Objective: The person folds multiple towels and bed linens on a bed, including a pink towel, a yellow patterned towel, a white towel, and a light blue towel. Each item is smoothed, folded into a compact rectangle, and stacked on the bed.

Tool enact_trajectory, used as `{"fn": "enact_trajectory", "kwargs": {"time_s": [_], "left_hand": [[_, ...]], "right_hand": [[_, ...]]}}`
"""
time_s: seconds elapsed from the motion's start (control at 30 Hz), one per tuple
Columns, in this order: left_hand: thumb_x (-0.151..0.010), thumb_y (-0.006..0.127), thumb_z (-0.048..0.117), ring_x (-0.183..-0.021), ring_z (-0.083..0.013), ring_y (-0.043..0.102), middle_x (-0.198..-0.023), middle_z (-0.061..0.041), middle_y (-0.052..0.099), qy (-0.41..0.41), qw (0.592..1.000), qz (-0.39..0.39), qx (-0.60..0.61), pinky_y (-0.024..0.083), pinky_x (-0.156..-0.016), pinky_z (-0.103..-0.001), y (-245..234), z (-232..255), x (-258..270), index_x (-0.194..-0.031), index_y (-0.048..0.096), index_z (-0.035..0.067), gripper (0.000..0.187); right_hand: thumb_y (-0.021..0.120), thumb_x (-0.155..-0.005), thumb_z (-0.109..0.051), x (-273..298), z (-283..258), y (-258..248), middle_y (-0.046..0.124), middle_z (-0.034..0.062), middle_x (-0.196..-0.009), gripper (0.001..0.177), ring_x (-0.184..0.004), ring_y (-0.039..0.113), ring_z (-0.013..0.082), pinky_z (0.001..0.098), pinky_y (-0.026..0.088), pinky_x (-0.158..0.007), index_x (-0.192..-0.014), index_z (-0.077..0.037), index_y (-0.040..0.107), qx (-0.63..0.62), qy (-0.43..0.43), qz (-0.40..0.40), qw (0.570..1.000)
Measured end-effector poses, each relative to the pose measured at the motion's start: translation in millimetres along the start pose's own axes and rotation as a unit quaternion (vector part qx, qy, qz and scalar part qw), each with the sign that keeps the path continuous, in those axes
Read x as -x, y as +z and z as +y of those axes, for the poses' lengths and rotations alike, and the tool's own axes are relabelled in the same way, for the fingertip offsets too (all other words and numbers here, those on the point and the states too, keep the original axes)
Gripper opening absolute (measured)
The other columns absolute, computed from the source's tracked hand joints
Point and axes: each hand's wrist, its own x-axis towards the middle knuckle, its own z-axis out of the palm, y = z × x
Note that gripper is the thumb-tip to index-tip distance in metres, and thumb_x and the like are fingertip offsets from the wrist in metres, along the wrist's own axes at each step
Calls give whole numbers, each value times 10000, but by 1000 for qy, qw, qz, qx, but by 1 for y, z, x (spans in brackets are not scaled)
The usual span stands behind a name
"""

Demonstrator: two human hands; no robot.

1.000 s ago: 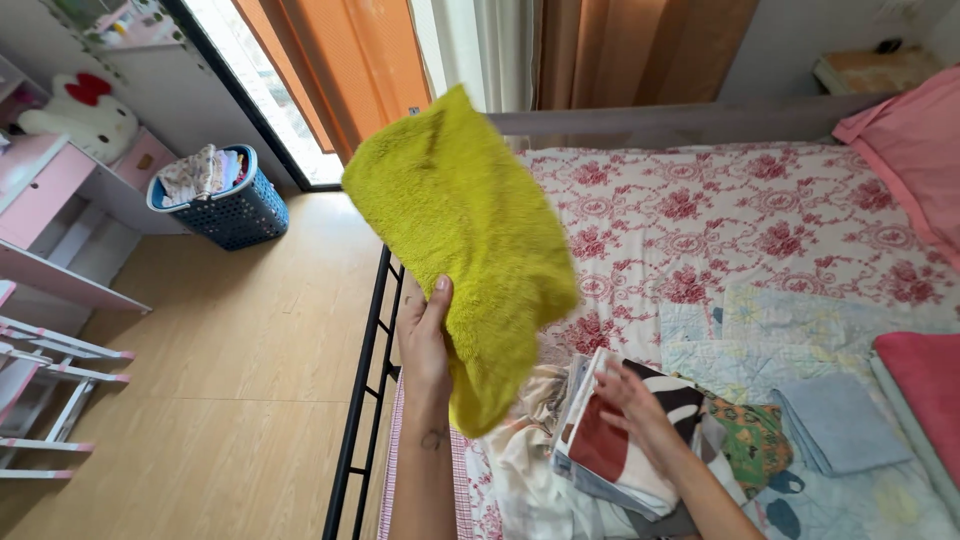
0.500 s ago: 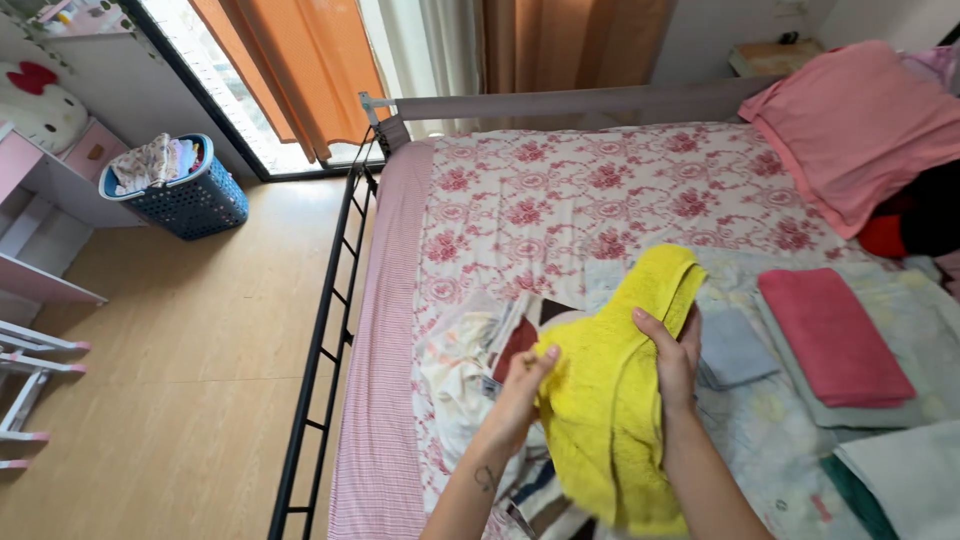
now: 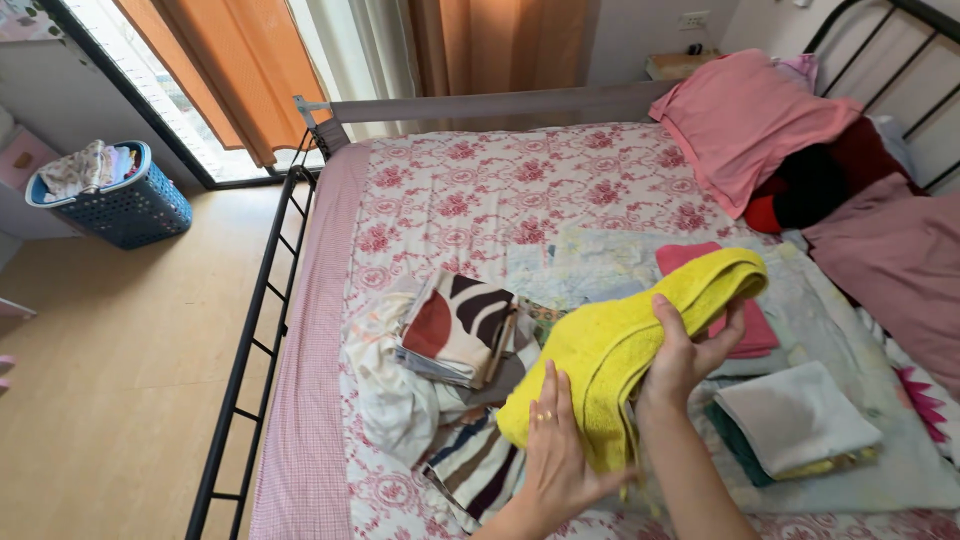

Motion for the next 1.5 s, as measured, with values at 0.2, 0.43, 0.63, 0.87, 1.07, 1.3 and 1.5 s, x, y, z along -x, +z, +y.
{"fn": "enact_trajectory", "kwargs": {"time_s": [0.2, 0.43, 0.63, 0.87, 1.07, 1.3, 1.5], "left_hand": [[-724, 607, -5, -1029, -424, 693, -1114, -238, 712, -237, 971, -21, -31, 531, -910, -465, 33, -63, 17, -1363, 555, 65, 645], [-873, 546, 52, -650, -145, 663, -782, -44, 735, -415, 848, 109, 310, 540, -560, -335, -29, -114, 40, -1034, 747, 44, 258], [-859, 732, 238, -648, -248, 673, -735, -121, 726, -390, 917, 56, 64, 520, -577, -401, -10, -107, 36, -973, 765, 70, 205], [-813, 823, 361, -762, -387, 703, -779, -237, 700, -208, 968, -123, -61, 539, -704, -441, 11, -95, 22, -886, 756, 17, 358], [-865, 766, 421, -760, -347, 708, -844, -192, 697, -169, 986, 3, 6, 545, -700, -436, -6, -40, -17, -1038, 646, 3, 468], [-1028, 537, 309, -967, -426, 630, -1015, -257, 645, -85, 991, 96, 37, 486, -834, -499, -14, 3, -41, -1266, 522, -16, 403], [-937, 584, 191, -938, -417, 647, -965, -216, 662, -89, 994, 69, 8, 494, -816, -505, -19, -22, -38, -1130, 587, 41, 245]], "right_hand": [[779, -891, 95, -10, -16, -32, 451, 125, -1585, 869, -1392, 531, 251, 364, 448, -1183, -1583, -88, 286, 1, -27, -53, 998], [774, -884, -32, -25, 40, -73, 513, 98, -1502, 802, -1309, 569, 227, 374, 493, -1102, -1540, -136, 324, 29, 91, -63, 993], [747, -986, -272, 5, 151, -121, 647, 204, -1230, 517, -1104, 618, 310, 451, 513, -951, -1371, 39, 595, 94, 391, -305, 863], [853, -581, -9, 47, 111, -133, 625, 65, -1255, 844, -1026, 654, 177, 342, 552, -898, -1370, -161, 592, 361, 117, -620, 687], [666, -805, 6, 40, 65, -83, 735, 96, -714, 214, -591, 694, 156, 328, 567, -562, -997, -15, 759, 402, 138, -504, 752], [688, -861, -1, 23, 4, -12, 712, 20, -702, 103, -534, 626, 70, 245, 504, -456, -941, 10, 752, 279, 95, -418, 860], [689, -942, -33, 32, -46, 21, 696, 63, -706, 108, -467, 604, 91, 247, 462, -386, -908, 62, 727, 213, 110, -384, 892]]}}
